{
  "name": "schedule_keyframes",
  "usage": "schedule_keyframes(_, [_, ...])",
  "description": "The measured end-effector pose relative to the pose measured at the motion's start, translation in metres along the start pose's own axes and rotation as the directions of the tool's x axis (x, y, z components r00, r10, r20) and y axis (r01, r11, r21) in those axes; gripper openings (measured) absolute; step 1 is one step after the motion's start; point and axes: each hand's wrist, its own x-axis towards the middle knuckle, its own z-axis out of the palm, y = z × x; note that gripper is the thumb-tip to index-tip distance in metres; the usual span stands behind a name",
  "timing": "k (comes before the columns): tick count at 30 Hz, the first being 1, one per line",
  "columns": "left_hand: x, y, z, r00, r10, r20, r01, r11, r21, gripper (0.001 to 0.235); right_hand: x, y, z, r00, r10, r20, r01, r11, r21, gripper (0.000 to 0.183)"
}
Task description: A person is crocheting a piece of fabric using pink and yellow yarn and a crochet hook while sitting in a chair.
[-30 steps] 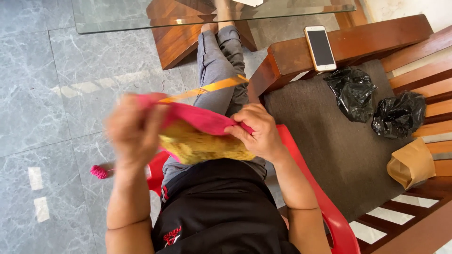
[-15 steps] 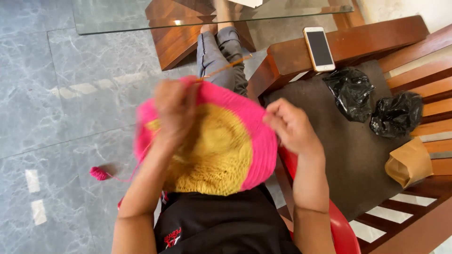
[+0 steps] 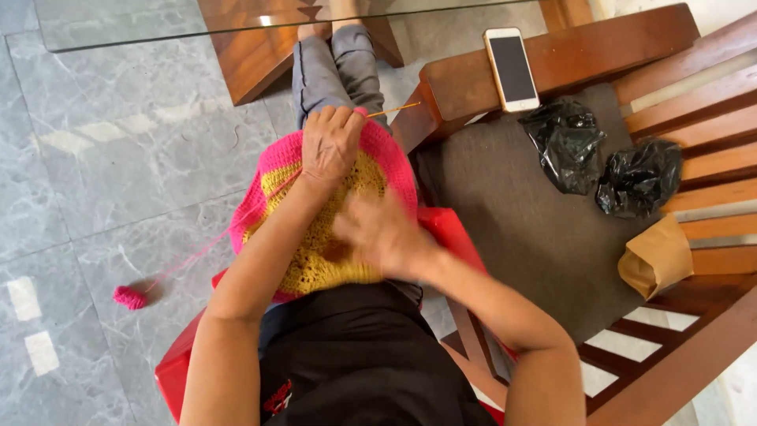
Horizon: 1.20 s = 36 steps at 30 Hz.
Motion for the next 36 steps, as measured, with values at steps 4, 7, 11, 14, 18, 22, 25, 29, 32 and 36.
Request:
schedule_keyframes(4, [0.015, 0.02, 0.014, 0.998, -0.026, 0.052, 0.028, 0.998, -0.048, 0.017, -0.033, -0.011, -0.013, 0.922, -0.106, 0.371, 0.067, 0.991, 0.116, 0.039])
schedule_keyframes(7, [0.015, 0.041, 0.02, 0.997, -0.023, 0.073, 0.033, 0.989, -0.146, 0.021, -0.044, 0.006, -0.021, 0.685, -0.244, 0.686, 0.096, 0.964, 0.248, 0.043])
schedule_keyframes(11, [0.033, 0.07, 0.0, 0.981, -0.187, 0.043, 0.191, 0.931, -0.311, 0.026, -0.027, 0.06, -0.027, 0.87, 0.308, 0.386, -0.399, 0.899, 0.183, 0.022])
schedule_keyframes(14, [0.032, 0.087, 0.001, 0.963, -0.268, 0.029, 0.252, 0.856, -0.451, 0.027, 0.0, 0.071, -0.044, 0.864, 0.503, -0.004, -0.471, 0.81, 0.349, 0.021])
schedule_keyframes(18, [0.036, 0.094, -0.002, 0.956, -0.294, 0.005, 0.233, 0.75, -0.619, 0.025, 0.031, 0.079, -0.039, 0.866, 0.46, -0.196, -0.186, 0.66, 0.728, 0.038])
schedule_keyframes(22, [0.035, 0.091, -0.003, 0.96, -0.281, -0.022, 0.203, 0.743, -0.638, 0.027, 0.056, 0.067, -0.033, 0.871, 0.466, -0.156, -0.104, 0.485, 0.868, 0.036])
schedule_keyframes(25, [0.037, 0.084, -0.004, 0.958, -0.287, -0.028, 0.201, 0.735, -0.648, 0.025, 0.066, 0.069, -0.032, 0.922, 0.345, -0.173, -0.065, 0.58, 0.812, 0.014])
schedule_keyframes(29, [0.056, 0.057, -0.042, 0.972, -0.168, 0.162, 0.233, 0.728, -0.644, 0.022, 0.065, 0.065, -0.021, 0.922, 0.352, -0.158, -0.122, 0.654, 0.746, 0.013])
schedule_keyframes(32, [0.084, 0.037, -0.091, 0.88, -0.067, 0.471, 0.347, 0.768, -0.538, 0.022, 0.062, 0.059, -0.016, 0.915, 0.381, -0.137, -0.175, 0.678, 0.714, 0.016])
schedule_keyframes(36, [0.063, 0.005, -0.083, 0.844, -0.095, 0.528, 0.449, 0.664, -0.598, 0.003, 0.062, 0.053, -0.018, 0.928, 0.345, -0.141, -0.181, 0.748, 0.639, 0.018])
